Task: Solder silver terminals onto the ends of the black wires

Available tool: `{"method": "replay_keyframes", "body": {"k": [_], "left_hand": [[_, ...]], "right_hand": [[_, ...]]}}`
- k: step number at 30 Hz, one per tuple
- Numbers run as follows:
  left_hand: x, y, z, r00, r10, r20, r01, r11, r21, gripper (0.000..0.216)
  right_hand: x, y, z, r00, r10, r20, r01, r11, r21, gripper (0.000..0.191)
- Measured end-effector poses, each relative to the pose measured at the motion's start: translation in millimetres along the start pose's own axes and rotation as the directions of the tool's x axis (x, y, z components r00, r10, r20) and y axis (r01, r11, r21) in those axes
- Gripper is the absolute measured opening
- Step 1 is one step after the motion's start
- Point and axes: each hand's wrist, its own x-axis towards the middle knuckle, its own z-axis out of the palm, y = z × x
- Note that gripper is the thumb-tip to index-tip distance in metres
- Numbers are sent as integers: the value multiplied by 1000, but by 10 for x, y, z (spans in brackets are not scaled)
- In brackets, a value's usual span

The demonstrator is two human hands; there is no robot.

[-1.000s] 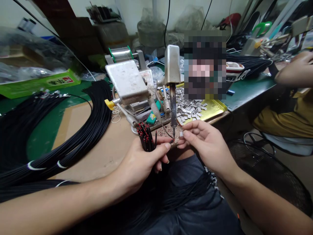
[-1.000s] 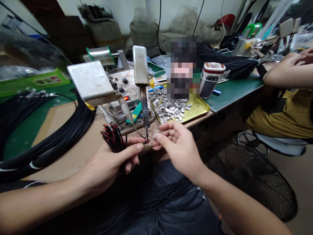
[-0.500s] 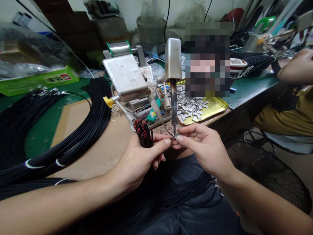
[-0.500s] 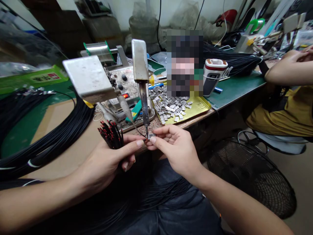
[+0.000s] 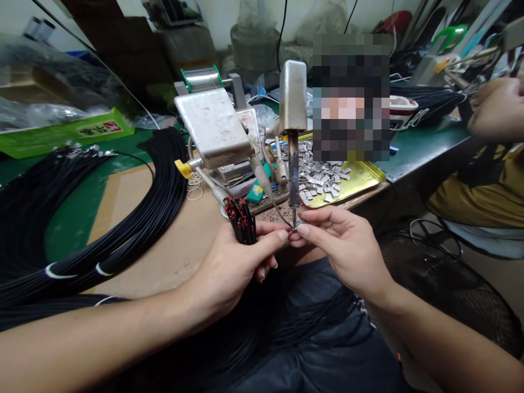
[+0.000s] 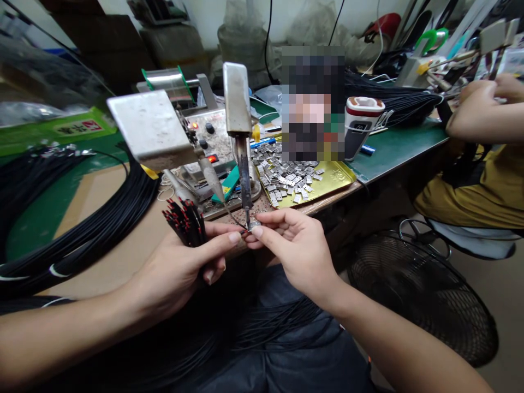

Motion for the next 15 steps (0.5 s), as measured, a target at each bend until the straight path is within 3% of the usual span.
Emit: {"method": "replay_keyframes", "body": {"k": [15], "left_hand": [[26, -33, -17, 1000, 3, -28, -3, 1000, 8, 27]], "right_hand": [[-2, 9, 4, 1000, -10, -9, 11, 1000, 19, 21]]}}
